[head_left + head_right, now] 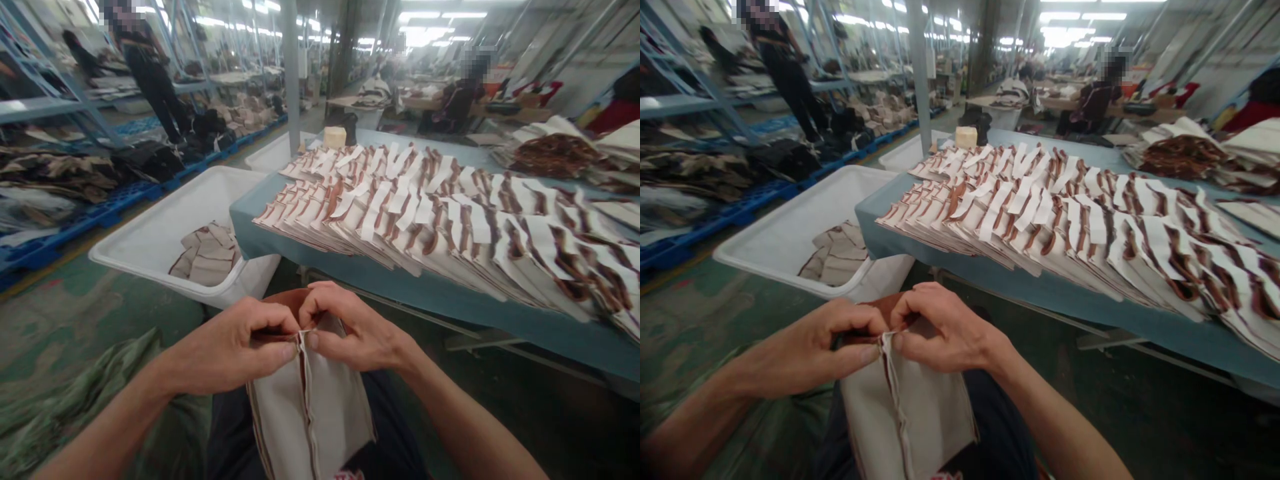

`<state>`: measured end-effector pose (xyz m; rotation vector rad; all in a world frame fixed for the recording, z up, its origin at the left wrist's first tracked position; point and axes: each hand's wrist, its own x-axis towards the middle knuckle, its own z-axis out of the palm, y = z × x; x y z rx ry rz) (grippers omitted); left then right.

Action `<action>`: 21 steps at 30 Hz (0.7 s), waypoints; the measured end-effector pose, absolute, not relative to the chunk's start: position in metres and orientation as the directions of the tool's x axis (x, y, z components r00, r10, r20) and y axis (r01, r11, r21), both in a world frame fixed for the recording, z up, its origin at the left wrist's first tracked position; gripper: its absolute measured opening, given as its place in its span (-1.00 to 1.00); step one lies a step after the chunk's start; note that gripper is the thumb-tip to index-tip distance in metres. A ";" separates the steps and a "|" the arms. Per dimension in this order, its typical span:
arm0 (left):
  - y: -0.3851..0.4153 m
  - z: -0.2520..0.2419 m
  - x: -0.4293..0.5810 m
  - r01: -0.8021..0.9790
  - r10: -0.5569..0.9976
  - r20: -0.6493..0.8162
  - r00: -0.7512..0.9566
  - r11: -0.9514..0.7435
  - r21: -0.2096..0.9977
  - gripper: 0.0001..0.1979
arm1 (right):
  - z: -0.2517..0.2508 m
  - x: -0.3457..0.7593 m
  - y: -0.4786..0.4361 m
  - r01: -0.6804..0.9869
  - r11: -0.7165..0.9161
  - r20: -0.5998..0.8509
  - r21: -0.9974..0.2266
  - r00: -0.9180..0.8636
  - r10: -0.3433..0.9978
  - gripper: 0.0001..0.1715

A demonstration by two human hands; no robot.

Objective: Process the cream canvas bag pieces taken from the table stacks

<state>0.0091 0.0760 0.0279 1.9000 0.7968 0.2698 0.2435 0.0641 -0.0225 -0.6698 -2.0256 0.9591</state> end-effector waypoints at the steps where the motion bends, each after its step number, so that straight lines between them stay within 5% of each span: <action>1: 0.076 0.027 0.009 0.396 0.638 -0.136 0.758 -0.284 0.873 -0.83 | -0.021 0.243 0.063 0.137 0.604 0.442 -0.785 -0.559 0.702 -0.91; 8: 0.075 0.024 0.006 0.355 0.669 -0.051 0.741 -0.327 0.876 -0.81 | -0.015 0.239 0.056 0.236 0.649 0.462 -0.723 -0.534 0.709 -0.70; 12: 0.073 0.021 0.001 0.336 0.667 -0.077 0.741 -0.269 0.903 -0.79 | -0.020 0.238 0.061 0.110 0.604 0.445 -0.789 -0.575 0.686 -0.67; 18: 0.068 0.009 -0.004 0.248 0.679 -0.093 0.728 -0.134 0.960 -0.77 | -0.026 0.233 0.064 -0.064 0.305 0.277 -0.950 -0.622 0.732 -0.47; 21: 0.065 0.006 -0.004 0.245 0.692 -0.119 0.712 -0.085 0.966 -0.75 | -0.024 0.232 0.062 -0.054 0.351 0.307 -0.935 -0.618 0.724 -0.58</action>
